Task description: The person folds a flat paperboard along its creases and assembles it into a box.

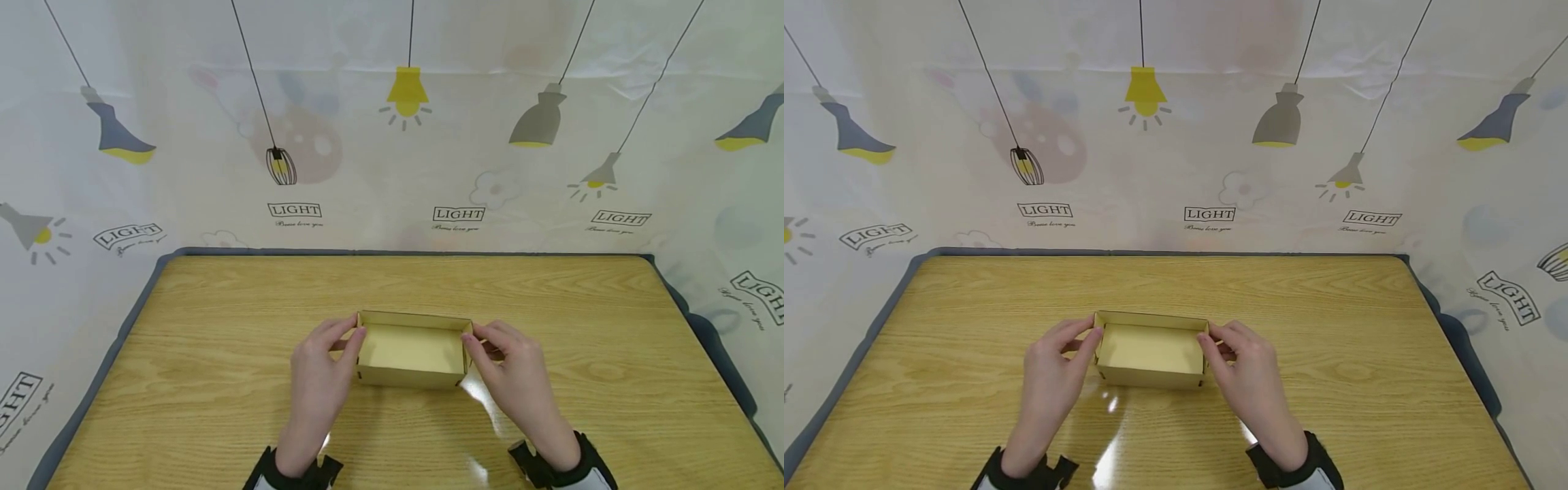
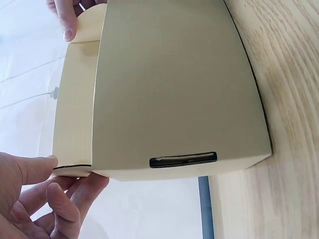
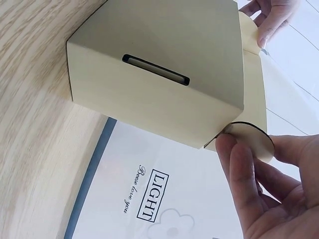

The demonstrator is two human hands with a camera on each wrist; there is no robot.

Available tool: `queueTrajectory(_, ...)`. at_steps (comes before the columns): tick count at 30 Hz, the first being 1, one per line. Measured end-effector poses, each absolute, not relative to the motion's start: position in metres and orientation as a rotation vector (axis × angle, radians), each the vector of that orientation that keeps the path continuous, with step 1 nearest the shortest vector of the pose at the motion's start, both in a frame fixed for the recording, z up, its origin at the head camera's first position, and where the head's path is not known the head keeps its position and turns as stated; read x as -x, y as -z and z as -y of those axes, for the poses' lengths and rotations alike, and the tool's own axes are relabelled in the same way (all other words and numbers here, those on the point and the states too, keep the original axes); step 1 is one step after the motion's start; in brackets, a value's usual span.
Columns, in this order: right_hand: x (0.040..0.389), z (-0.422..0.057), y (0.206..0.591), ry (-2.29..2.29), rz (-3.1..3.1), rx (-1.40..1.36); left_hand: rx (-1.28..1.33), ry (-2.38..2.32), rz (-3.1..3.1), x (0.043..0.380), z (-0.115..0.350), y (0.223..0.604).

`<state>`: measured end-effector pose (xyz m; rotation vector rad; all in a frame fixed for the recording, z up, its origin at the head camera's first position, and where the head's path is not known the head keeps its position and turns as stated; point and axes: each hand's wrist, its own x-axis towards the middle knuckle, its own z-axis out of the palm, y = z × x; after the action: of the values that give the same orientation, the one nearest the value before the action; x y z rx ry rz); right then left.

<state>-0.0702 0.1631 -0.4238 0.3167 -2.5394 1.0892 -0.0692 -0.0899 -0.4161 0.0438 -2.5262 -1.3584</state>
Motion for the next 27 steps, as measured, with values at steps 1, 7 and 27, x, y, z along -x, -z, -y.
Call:
queueTrajectory(1,0.070,-0.163,0.424,-1.088,2.538,-0.317,-0.046,1.359,2.527,0.069,0.090,0.416)
queueTrajectory(7,0.071,-0.163,0.424,-1.099,2.537,-0.329,-0.042,1.360,2.526,0.070,0.092,0.419)
queueTrajectory(27,0.070,-0.170,0.415,-1.028,2.542,-0.262,0.052,1.483,2.498,0.068,0.084,0.420)
